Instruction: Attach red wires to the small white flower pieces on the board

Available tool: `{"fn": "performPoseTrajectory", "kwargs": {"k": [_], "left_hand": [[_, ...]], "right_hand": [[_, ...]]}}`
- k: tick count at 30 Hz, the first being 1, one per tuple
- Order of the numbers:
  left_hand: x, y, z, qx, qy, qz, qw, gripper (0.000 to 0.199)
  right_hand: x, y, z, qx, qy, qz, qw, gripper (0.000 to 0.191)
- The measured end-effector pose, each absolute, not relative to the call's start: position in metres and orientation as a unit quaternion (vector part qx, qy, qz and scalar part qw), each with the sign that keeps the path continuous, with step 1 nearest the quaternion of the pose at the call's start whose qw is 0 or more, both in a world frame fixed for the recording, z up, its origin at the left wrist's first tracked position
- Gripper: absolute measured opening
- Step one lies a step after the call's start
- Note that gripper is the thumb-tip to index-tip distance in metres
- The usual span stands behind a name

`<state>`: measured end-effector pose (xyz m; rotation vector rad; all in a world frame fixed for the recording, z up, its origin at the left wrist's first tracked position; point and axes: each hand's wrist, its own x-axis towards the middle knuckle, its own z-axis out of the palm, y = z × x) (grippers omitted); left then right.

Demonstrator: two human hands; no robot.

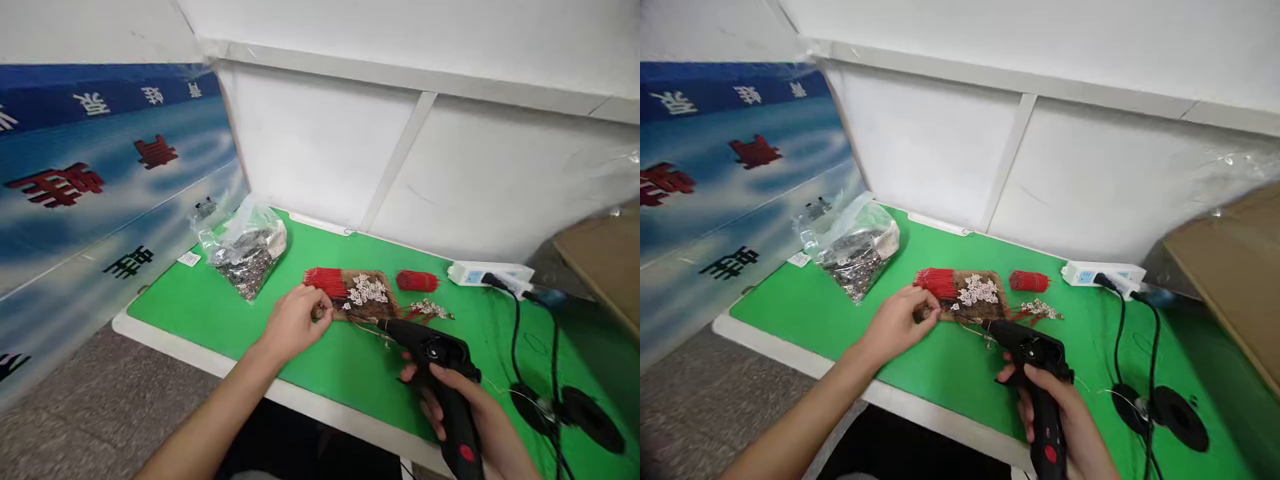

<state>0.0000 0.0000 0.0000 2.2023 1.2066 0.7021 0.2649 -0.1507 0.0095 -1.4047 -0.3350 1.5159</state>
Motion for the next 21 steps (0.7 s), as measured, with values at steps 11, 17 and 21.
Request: {"fn": "performPoseTrajectory", "kwargs": {"k": [11, 17, 21], "left_hand": [[0.0017, 0.0017, 0.0019, 0.81, 0.45, 0.263, 0.269, 0.011], [0.0018, 0.0015, 0.0014, 0.813, 0.449, 0.26, 0.265, 0.011], [0.0011, 0.0009, 0.0004, 0.813, 0.449, 0.26, 0.264, 0.012]], "right_hand": [[0.2689, -0.1543, 0.0124, -0.552, -0.127, 0.65, 0.507, 0.051], [0.2662, -0.1535, 0.0107, -0.574, -0.138, 0.632, 0.502, 0.054], [0.2662, -0.1536, 0.0105, -0.576, -0.146, 0.63, 0.501, 0.054]]}}
